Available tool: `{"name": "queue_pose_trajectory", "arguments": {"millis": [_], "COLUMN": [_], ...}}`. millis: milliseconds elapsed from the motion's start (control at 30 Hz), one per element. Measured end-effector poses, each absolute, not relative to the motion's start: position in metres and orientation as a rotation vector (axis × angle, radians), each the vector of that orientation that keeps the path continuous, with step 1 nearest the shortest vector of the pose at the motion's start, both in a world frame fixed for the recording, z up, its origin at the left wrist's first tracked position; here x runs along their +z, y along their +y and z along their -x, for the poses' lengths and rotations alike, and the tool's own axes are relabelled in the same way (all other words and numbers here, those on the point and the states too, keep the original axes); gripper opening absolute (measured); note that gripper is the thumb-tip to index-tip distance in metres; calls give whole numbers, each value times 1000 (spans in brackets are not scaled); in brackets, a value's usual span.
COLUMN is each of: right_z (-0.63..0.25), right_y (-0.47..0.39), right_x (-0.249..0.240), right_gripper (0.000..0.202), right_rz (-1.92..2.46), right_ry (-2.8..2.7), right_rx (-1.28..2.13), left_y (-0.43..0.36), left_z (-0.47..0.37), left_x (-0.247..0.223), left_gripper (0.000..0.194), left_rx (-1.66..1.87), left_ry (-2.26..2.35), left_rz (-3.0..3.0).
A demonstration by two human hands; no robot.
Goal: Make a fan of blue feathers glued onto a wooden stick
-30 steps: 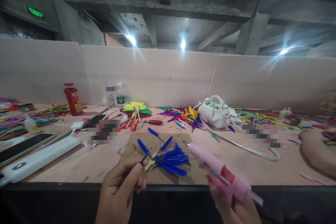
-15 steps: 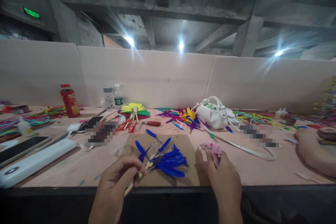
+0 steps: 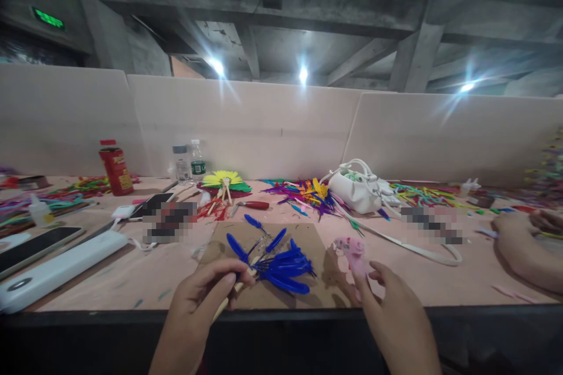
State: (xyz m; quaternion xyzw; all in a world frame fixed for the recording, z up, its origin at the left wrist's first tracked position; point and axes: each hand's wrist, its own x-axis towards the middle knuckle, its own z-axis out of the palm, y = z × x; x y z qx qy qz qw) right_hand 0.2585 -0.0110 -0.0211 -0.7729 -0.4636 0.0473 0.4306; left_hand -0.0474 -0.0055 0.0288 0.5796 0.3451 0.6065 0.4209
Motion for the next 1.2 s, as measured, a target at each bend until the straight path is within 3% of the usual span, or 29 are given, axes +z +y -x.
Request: {"name": "queue_pose_trajectory", "arguments": {"millis": [133, 267, 433, 833, 933, 1000, 1100, 1200], "right_z": [-242, -200, -159, -154, -158, -159, -157, -155], "right_y": [-40, -46, -25, -15, -17, -20, -23, -25], "right_x": [-1, 22, 26, 21, 18, 13, 7, 5], "right_gripper": [50, 10, 31, 26, 26, 21, 11, 18], "right_rz": [1745, 1115, 778, 727, 719, 743, 843, 872], "right_ry": [-1093, -1496, -1744, -1645, -1541, -1395, -1085, -847], "right_rx": [-367, -648, -550, -590, -499, -361, -125, 50], "left_y": [-10, -12, -10, -19, -3, 12, 30, 35], "left_z": [44, 40, 29, 25, 28, 33, 41, 44], "left_x": [32, 25, 11, 22, 18, 14, 8, 6], "left_gripper": [29, 47, 52, 55, 56, 49, 39, 35], "left_rx": [1429, 1272, 1144, 1083, 1309, 1437, 1234, 973], "left_ry": [881, 860, 647, 738, 966, 1355, 1773, 1829], "left_rz": [-1471, -1451, -1379, -1461, -1641, -1842, -2129, -2258]}}
